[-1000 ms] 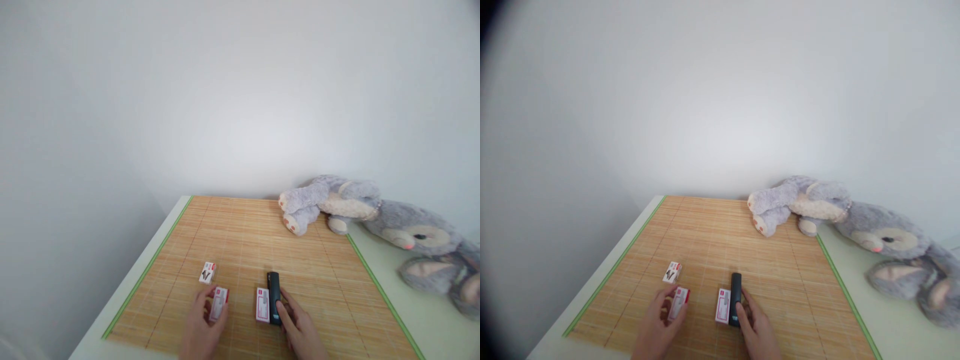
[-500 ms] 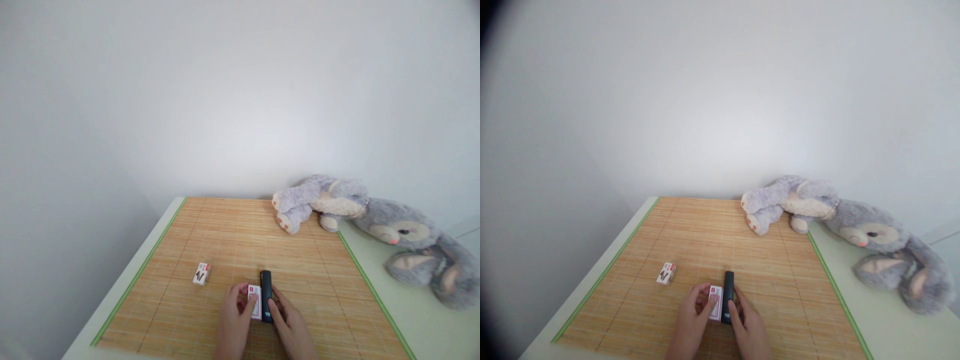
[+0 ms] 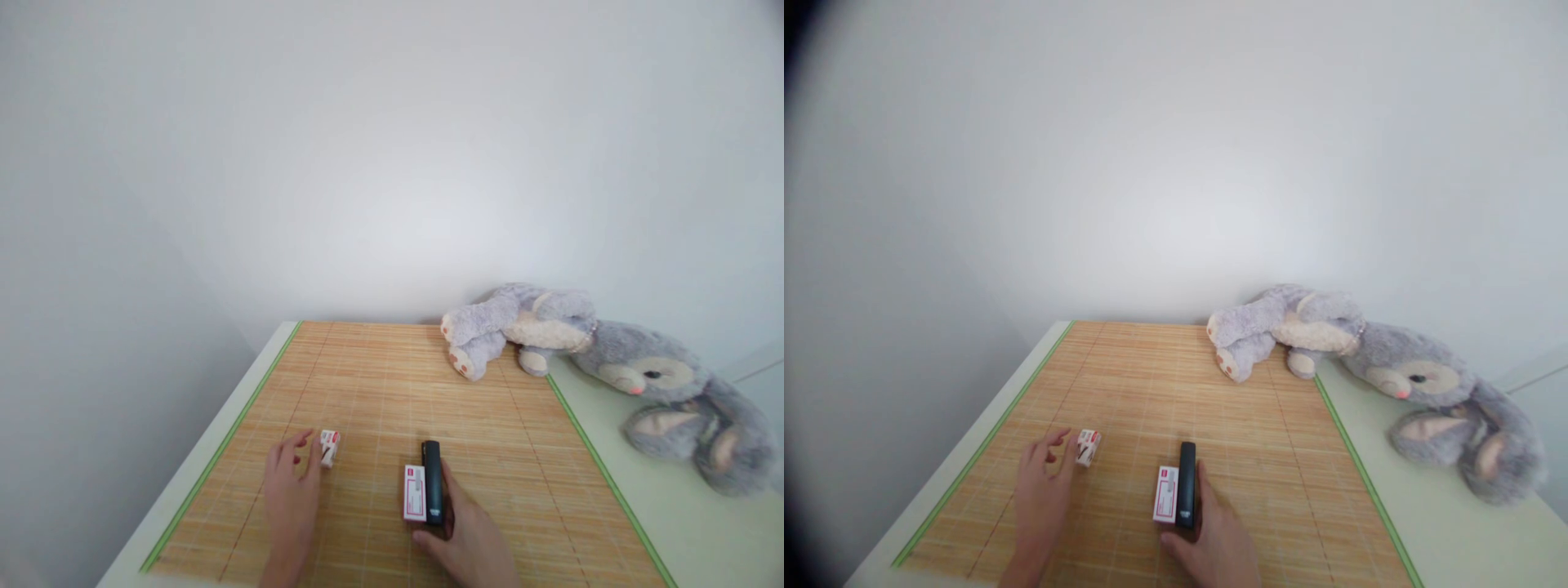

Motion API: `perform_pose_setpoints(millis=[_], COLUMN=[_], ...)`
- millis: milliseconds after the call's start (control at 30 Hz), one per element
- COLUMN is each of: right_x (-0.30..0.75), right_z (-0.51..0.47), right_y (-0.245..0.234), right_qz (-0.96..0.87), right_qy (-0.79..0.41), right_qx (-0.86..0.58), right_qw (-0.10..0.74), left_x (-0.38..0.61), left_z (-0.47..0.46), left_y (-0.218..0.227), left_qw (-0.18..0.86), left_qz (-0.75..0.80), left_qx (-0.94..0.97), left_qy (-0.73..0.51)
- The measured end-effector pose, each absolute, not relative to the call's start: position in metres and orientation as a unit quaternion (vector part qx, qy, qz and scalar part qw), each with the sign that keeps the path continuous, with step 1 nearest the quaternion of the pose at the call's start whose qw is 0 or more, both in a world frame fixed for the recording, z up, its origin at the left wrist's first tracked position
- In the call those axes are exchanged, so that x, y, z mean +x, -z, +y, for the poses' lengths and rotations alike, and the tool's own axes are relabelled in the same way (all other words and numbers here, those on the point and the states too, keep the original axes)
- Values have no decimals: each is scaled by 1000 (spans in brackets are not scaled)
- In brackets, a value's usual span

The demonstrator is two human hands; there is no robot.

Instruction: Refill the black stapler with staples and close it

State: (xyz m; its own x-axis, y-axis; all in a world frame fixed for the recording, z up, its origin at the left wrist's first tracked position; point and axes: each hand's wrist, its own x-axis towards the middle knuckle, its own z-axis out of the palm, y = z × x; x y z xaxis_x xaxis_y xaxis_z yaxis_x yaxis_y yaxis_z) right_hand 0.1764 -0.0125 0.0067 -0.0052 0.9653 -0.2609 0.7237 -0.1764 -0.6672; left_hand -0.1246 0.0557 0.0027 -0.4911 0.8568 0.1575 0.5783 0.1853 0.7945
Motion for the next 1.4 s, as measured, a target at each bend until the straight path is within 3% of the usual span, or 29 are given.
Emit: perform_pose_setpoints(millis=[133,333,600,1067,1233,1400], right_x=[171,169,167,168,168,187], right_z=[-3,-2,-4,-2,-2,3], right_y=[-16,-15,-19,-13,-10,-3], right_qz=[-626,-629,-619,-632,-629,-662], right_qy=[-354,-348,-335,-335,-342,-310], right_qx=[-681,-678,-692,-683,-675,-668], right_qw=[135,156,162,148,176,139], left_x=[-149,-84,-9,2,25,56], left_z=[78,99,98,59,15,0], left_y=[6,16,15,15,27,31], left_qw=[325,430,427,397,488,501], left_qz=[721,639,586,626,591,571], left_qx=[489,532,583,512,479,496], left_qy=[-369,-352,-367,-433,-428,-421])
